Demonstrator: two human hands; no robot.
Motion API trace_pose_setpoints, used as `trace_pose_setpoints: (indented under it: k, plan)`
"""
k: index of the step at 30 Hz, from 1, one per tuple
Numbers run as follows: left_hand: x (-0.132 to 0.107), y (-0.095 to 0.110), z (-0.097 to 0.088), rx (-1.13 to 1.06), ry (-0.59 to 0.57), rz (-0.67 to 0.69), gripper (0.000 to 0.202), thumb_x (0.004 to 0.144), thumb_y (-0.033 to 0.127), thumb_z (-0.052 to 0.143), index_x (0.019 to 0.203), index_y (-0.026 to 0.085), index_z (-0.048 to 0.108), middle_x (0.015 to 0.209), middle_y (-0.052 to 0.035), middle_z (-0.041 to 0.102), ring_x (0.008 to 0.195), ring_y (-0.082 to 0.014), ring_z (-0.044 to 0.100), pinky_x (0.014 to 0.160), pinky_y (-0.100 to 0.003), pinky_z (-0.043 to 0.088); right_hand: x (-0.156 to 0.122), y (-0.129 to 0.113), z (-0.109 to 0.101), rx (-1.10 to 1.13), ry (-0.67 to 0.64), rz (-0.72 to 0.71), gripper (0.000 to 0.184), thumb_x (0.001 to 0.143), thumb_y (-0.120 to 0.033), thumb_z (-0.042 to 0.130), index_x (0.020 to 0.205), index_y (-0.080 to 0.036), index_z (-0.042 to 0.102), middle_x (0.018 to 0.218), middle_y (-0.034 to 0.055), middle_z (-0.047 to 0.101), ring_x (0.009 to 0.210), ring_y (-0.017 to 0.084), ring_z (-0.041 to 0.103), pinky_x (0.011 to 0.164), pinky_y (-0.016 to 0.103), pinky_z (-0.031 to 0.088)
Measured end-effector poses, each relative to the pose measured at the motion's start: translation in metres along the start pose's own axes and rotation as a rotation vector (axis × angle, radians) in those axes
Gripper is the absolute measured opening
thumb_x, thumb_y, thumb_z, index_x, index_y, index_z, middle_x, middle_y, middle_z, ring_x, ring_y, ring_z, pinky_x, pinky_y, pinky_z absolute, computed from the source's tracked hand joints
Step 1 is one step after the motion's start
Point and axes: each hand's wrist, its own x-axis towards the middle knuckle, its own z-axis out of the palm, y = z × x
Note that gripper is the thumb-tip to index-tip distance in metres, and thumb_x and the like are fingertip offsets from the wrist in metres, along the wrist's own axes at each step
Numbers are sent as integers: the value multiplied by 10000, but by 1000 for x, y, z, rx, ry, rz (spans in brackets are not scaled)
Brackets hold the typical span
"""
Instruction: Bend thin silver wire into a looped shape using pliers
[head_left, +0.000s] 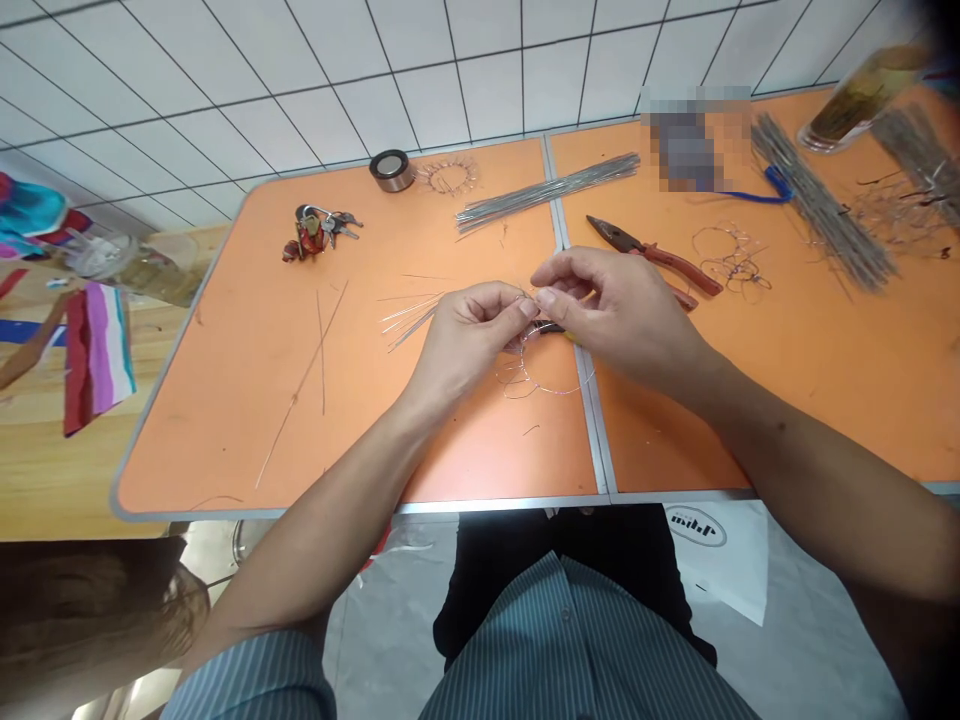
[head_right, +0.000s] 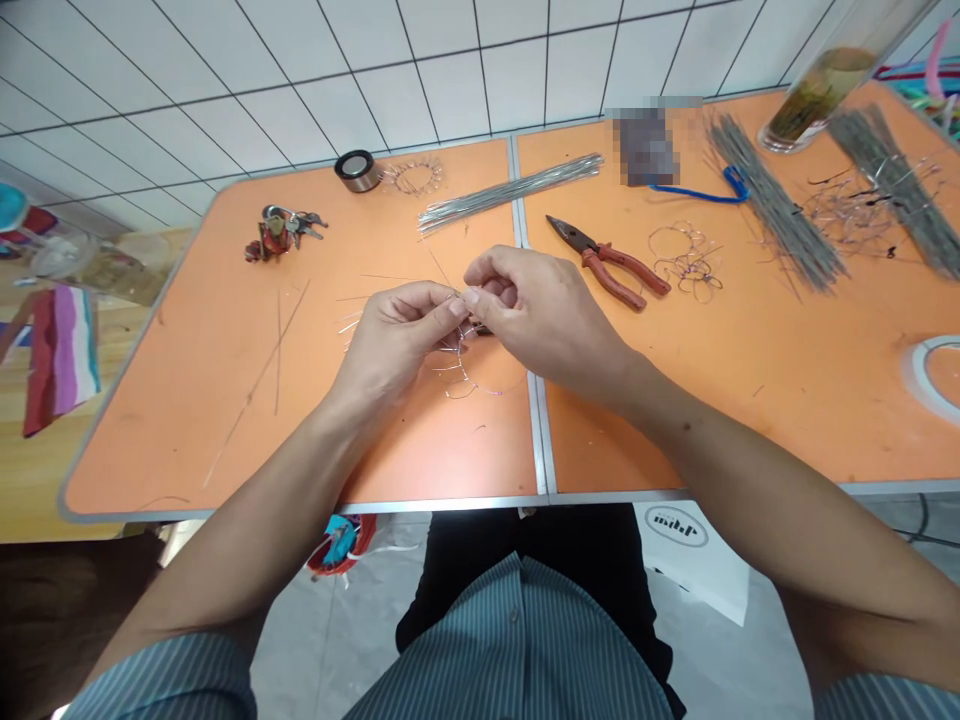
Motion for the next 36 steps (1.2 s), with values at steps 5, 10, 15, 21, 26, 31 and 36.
trace_pose_setpoints:
  k: [5, 10, 15, 21, 26, 31, 36]
  plan:
    - [2, -1, -6, -26, 116, -46, 254, 852, 433, 878, 795, 207, 779, 772, -16, 731, 650, -115, 620, 637, -242, 568, 0, 4, 0, 68, -100, 59, 45, 921, -256, 770, 888, -229, 783, 819, 27, 769, 751, 195, 680, 611, 329, 490]
    - [3, 0, -7, -67, 140, -65, 209, 840, 357, 854, 757, 198, 748, 731, -6, 697, 662, -111, 619, 663, -237, 558, 1, -2, 1, 50, -84, 77, 76, 895, -218, 755, 822, -224, 776, 714, 1, 698, 655, 161, 589, 558, 321, 396]
    - [3, 1, -5, -103, 161, -19, 172, 845, 342, 851, 821, 206, 748, 759, 8, 701, 655, -102, 614, 672, -240, 557, 2, -2, 3, 91, -126, 127, 69, 903, -268, 785, 844, -234, 794, 715, -10, 679, 636, 153, 574, 569, 328, 402]
    - [2, 2, -4, -115, 172, 25, 253, 844, 384, 897, 821, 203, 721, 757, 10, 691, 640, -98, 600, 650, -240, 540, 1, 1, 7, 145, -117, 120, 88, 899, -305, 828, 934, -230, 800, 749, -6, 689, 656, 152, 594, 569, 314, 432]
    - [-1, 1, -1, -21, 55, 27, 365, 826, 517, 932, 796, 199, 755, 730, -11, 694, 664, -123, 608, 649, -262, 526, 1, -7, 4, 124, 27, 65, 110, 919, -313, 825, 944, -220, 772, 849, 31, 763, 752, 178, 663, 618, 314, 507]
    - [-5, 2, 6, 35, -22, 17, 403, 835, 564, 920, 762, 196, 773, 706, -26, 692, 645, -137, 603, 626, -283, 508, 1, -6, 6, 142, -6, 84, 110, 907, -283, 815, 868, -231, 727, 775, 24, 748, 705, 187, 678, 591, 325, 527]
    - [-4, 2, 6, 57, -66, 2, 376, 820, 548, 929, 790, 193, 808, 764, -48, 750, 678, -151, 646, 655, -290, 546, 1, -6, 5, 102, 6, 104, 139, 883, -231, 785, 798, -229, 675, 740, 21, 721, 688, 187, 662, 576, 326, 498]
